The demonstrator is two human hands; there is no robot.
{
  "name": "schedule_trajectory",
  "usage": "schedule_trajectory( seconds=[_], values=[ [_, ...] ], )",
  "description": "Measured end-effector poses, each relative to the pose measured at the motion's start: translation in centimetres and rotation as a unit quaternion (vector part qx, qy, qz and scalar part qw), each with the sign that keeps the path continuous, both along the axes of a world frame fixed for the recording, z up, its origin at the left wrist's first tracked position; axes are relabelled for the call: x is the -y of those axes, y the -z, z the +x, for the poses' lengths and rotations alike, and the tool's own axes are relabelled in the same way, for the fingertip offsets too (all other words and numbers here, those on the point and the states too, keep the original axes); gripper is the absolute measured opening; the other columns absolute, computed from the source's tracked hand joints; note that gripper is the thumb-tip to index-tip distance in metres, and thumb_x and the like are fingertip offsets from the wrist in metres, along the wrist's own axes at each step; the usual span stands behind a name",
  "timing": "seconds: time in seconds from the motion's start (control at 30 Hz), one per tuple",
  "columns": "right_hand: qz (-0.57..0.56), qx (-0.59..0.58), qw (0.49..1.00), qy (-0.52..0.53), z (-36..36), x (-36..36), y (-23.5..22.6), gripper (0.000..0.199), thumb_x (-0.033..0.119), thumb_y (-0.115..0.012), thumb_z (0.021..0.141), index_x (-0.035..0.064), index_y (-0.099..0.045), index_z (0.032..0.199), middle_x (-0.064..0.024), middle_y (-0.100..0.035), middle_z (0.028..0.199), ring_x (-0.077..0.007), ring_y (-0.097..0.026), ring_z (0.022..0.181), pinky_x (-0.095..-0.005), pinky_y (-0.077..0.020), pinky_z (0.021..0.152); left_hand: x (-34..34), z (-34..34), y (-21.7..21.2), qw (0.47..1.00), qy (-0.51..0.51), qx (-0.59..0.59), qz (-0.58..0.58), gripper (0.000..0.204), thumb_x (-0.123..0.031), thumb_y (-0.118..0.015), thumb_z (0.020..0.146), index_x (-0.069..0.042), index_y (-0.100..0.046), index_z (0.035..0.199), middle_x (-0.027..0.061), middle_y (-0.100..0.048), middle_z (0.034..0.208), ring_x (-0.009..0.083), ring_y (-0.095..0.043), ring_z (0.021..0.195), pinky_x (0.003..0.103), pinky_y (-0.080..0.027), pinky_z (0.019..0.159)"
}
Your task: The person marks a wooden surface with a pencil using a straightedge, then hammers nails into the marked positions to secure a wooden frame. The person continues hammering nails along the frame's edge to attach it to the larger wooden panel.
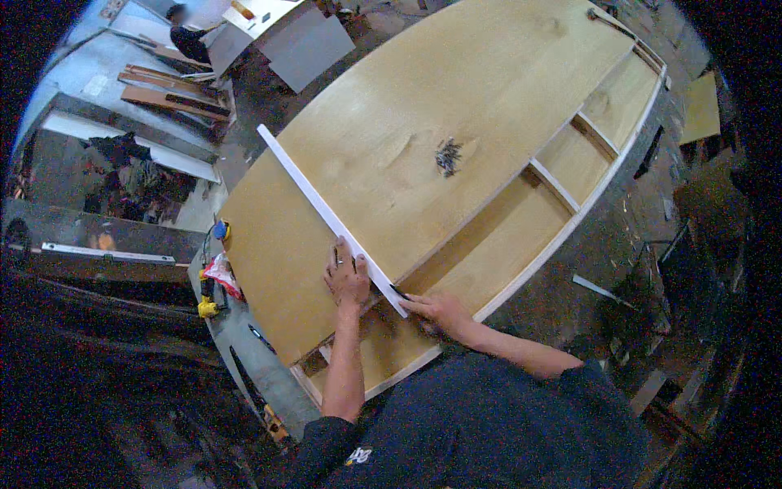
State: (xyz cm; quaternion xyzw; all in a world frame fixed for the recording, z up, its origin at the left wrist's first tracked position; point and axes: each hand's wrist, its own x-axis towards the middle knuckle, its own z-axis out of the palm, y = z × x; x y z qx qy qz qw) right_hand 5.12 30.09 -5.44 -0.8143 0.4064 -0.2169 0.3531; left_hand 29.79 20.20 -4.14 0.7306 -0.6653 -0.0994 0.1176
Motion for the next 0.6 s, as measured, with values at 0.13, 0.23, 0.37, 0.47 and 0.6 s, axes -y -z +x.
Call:
schedule_trajectory(
  seconds=[0.13, 0.23, 0.37, 0.47, 0.6],
  values=[
    [0.004, 0.001, 1.0, -0.009, -0.1, 0.2, -0.4, 0.078, 0.012, -0.073, 0.079, 0.0271, -0.046, 0.151, -0.0059, -0.056, 0.147, -0.0332, -0.065, 0.113, -0.045, -0.0543, 0.091, 0.0, 0.1, -0.1, 1.0, 0.009, 0.006, -0.013, 0.066, -0.041, -0.044, 0.102, -0.011, -0.031, 0.159, 0.01, -0.034, 0.163, 0.0354, -0.031, 0.148, 0.054, -0.022, 0.119],
    [-0.055, 0.012, 0.998, 0.012, 0.2, 0.2, -0.6, 0.08, 0.005, -0.076, 0.069, 0.0218, -0.055, 0.144, -0.0094, -0.064, 0.137, -0.0344, -0.067, 0.101, -0.0448, -0.0529, 0.085, 0.1, 0.4, 0.3, 0.999, 0.021, 0.01, -0.035, 0.064, -0.038, -0.046, 0.101, -0.011, -0.034, 0.157, 0.0103, -0.037, 0.161, 0.0358, -0.032, 0.148, 0.053, -0.021, 0.12],
    [-0.033, 0.03, 0.999, 0.018, 0.5, 0.0, -0.9, 0.08, 0.003, -0.075, 0.069, 0.021, -0.055, 0.145, -0.0096, -0.064, 0.137, -0.0334, -0.066, 0.104, -0.0446, -0.0518, 0.087, 0.3, 0.5, 0.9, 0.998, 0.027, 0.007, -0.054, 0.063, -0.035, -0.048, 0.099, -0.01, -0.037, 0.156, 0.0116, -0.039, 0.16, 0.0361, -0.032, 0.148, 0.052, -0.02, 0.121],
    [-0.02, 0.022, 0.999, 0.014, 0.3, -0.1, -1.0, 0.078, 0.004, -0.073, 0.072, 0.0214, -0.053, 0.146, -0.0087, -0.062, 0.139, -0.0331, -0.066, 0.106, -0.044, -0.0526, 0.088, 0.3, 0.5, 0.9, 0.998, 0.024, -0.016, -0.059, 0.063, -0.035, -0.048, 0.098, -0.009, -0.038, 0.155, 0.0132, -0.04, 0.159, 0.0362, -0.033, 0.147, 0.051, -0.02, 0.121],
    [-0.049, 0.043, 0.998, 0.016, 0.2, -0.1, -0.9, 0.076, 0.006, -0.069, 0.077, 0.0222, -0.049, 0.149, -0.009, -0.059, 0.143, -0.0348, -0.066, 0.106, -0.0436, -0.0554, 0.087, 0.3, 0.3, 0.6, 0.996, 0.019, -0.05, -0.067, 0.063, -0.035, -0.049, 0.097, -0.009, -0.04, 0.154, 0.0166, -0.042, 0.156, 0.0364, -0.034, 0.146, 0.051, -0.02, 0.121]
  ],
)
